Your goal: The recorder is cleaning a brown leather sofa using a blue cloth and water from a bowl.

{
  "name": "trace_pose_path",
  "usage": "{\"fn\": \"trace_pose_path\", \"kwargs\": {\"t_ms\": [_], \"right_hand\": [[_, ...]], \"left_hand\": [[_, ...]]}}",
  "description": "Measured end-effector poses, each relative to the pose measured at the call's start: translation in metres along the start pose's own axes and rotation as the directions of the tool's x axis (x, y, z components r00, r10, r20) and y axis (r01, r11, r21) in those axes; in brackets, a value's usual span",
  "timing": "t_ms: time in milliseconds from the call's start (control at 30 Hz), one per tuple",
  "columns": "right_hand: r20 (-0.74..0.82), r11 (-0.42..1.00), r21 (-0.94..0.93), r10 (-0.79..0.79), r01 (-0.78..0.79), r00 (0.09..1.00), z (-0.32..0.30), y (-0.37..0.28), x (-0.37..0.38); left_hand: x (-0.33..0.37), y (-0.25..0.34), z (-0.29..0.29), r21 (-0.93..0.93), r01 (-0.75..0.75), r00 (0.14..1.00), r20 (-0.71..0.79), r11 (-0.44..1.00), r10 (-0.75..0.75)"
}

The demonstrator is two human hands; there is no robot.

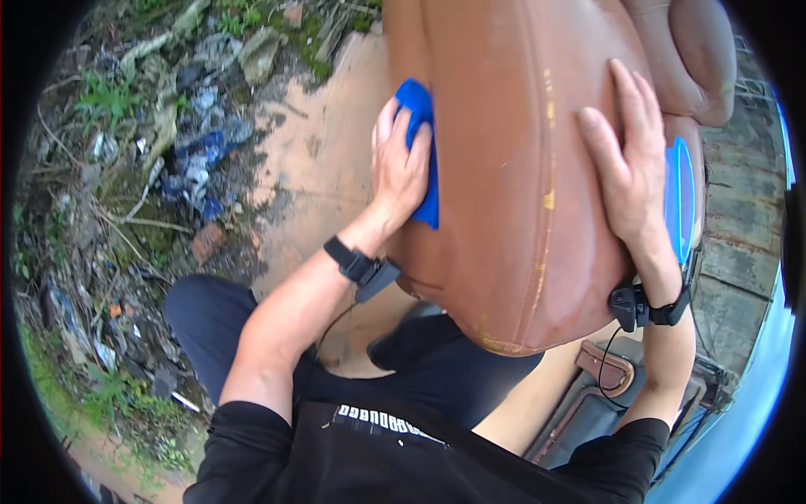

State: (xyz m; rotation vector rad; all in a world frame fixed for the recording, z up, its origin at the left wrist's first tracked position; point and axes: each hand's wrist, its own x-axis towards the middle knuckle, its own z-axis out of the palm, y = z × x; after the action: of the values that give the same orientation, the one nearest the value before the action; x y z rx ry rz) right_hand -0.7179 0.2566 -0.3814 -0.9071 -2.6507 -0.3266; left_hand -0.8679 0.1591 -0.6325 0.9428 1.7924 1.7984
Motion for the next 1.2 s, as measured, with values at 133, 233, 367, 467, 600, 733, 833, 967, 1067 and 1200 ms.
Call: {"fn": "trace_pose_path", "kwargs": {"t_ms": [133, 233, 367, 467, 600, 733, 833, 967, 1067, 1200], "right_hand": [[0.013, 0.998, -0.011, 0.066, -0.065, 0.998, -0.003, -0.005, -0.004], [0.027, 0.997, -0.011, 0.078, -0.077, 0.997, -0.004, -0.005, -0.006], [0.012, 0.998, -0.026, 0.063, -0.062, 0.998, -0.005, -0.002, -0.008], [0.019, 0.999, -0.026, 0.042, -0.041, 0.999, -0.003, -0.007, -0.004], [0.047, 0.999, 0.000, 0.044, -0.044, 0.998, -0.011, -0.007, -0.002], [0.088, 0.996, 0.049, 0.066, -0.071, 0.994, -0.013, -0.006, -0.001], [0.110, 0.996, 0.059, 0.053, -0.060, 0.993, -0.012, -0.007, 0.000], [0.151, 0.998, 0.049, 0.040, -0.048, 0.988, -0.007, -0.012, 0.001], [0.170, 0.994, 0.072, 0.065, -0.078, 0.983, -0.010, -0.017, 0.002], [0.202, 0.993, 0.099, 0.050, -0.071, 0.978, -0.008, -0.008, 0.003]], "left_hand": [[-0.042, 0.009, -0.016, 0.069, -0.042, 0.995, 0.090, 0.997, 0.035], [-0.107, 0.020, -0.028, 0.153, -0.117, 0.982, 0.167, 0.981, 0.091], [-0.174, 0.045, -0.044, 0.131, -0.188, 0.937, 0.323, 0.973, 0.137], [-0.185, 0.050, -0.048, 0.104, -0.185, 0.938, 0.316, 0.977, 0.144], [-0.167, 0.053, -0.044, 0.108, -0.169, 0.957, 0.255, 0.980, 0.137], [-0.121, 0.045, -0.037, 0.159, -0.208, 0.962, 0.214, 0.965, 0.172], [-0.066, 0.031, -0.034, 0.140, -0.219, 0.967, 0.161, 0.966, 0.196], [-0.009, -0.005, -0.017, 0.050, -0.205, 0.978, 0.050, 0.978, 0.202], [0.021, -0.022, -0.014, -0.029, -0.119, 0.993, -0.030, 0.992, 0.118], [0.012, -0.029, -0.011, -0.090, -0.076, 0.985, -0.159, 0.993, 0.061]]}}
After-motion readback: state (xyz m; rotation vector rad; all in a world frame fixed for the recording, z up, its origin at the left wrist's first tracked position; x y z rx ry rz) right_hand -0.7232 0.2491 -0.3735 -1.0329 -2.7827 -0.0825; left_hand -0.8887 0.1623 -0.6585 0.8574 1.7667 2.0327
